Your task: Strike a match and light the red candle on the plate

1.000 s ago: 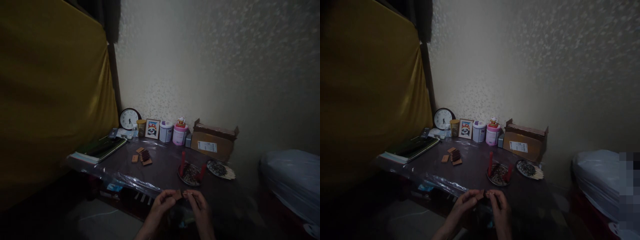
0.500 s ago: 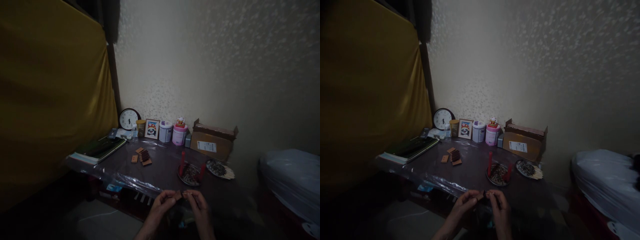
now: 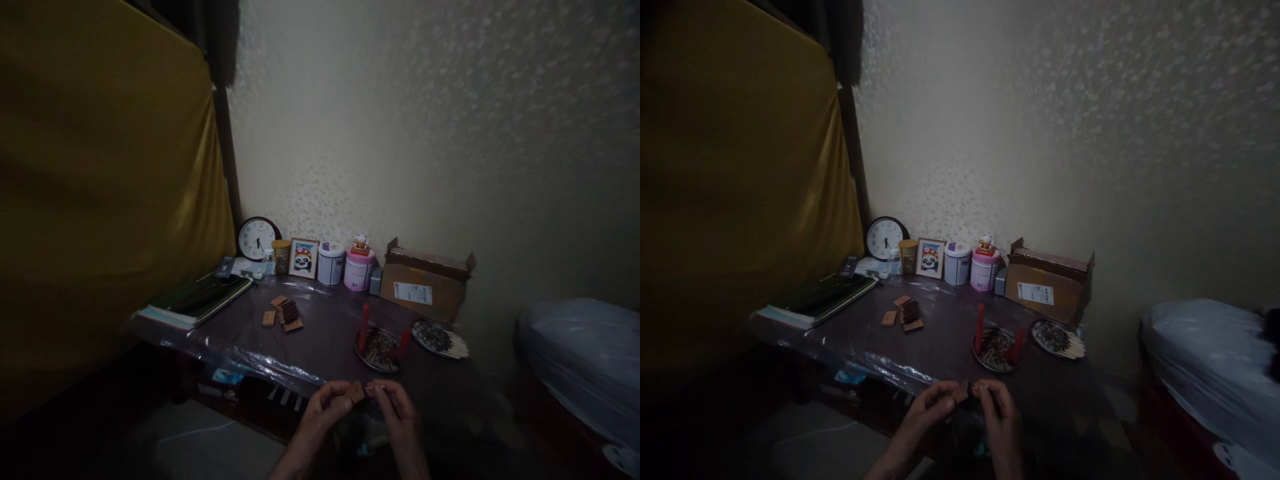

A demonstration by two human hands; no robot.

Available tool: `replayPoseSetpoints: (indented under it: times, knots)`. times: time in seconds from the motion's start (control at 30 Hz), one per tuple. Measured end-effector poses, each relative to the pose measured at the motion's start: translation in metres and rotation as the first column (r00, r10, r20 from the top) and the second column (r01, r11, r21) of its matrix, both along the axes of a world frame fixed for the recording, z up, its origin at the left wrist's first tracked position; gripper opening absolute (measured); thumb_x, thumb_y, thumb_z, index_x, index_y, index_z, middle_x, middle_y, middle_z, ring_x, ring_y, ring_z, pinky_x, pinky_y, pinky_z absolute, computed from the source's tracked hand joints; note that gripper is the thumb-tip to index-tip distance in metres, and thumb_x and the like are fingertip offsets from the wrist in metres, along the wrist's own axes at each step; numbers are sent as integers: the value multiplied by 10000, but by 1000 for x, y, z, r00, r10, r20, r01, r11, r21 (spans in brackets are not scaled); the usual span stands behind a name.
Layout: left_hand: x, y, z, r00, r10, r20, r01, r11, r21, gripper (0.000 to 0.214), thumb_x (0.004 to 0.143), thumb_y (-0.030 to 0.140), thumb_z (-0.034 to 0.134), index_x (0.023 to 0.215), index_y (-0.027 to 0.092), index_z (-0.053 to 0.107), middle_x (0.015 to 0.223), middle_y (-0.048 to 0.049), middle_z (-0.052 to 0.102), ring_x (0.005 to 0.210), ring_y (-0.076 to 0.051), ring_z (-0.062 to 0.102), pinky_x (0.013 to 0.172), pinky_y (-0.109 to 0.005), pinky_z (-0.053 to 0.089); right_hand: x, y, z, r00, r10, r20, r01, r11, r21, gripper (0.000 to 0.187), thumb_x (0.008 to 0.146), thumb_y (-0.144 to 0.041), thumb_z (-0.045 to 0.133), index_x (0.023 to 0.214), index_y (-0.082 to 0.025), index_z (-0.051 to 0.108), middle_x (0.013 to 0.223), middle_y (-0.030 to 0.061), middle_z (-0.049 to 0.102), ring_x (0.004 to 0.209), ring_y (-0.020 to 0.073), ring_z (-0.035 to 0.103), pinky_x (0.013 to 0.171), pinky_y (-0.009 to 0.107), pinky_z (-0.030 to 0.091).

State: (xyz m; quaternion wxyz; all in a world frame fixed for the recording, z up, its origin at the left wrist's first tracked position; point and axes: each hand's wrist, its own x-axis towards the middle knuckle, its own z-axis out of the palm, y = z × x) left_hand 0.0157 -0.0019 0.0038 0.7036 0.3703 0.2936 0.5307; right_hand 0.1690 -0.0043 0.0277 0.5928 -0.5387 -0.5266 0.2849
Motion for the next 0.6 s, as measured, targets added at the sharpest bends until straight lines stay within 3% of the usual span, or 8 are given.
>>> replayPoseSetpoints:
  times: [0.27, 0.6]
  knots:
    - [3, 7, -10, 1000, -5, 21, 4, 1000, 22, 387, 565, 326, 779, 895, 161, 663, 840, -61, 696, 751, -183, 599, 725, -291, 415, 0, -1, -2, 1000, 4, -7, -4, 1000, -21, 271, 686, -452, 606, 714, -186, 651, 727, 62, 710, 725, 222, 666, 673, 276, 515]
    - [0, 4, -6, 1000, 1, -21, -1, 1000, 26, 364, 593, 348, 755, 899, 173, 664, 839, -51, 687, 759, -185, 590, 723, -295, 405, 0, -2, 0, 1000, 12, -2, -12, 1000, 4, 279, 682, -457, 621, 703, -181, 658, 719, 63, 713, 718, 222, 669, 674, 277, 518]
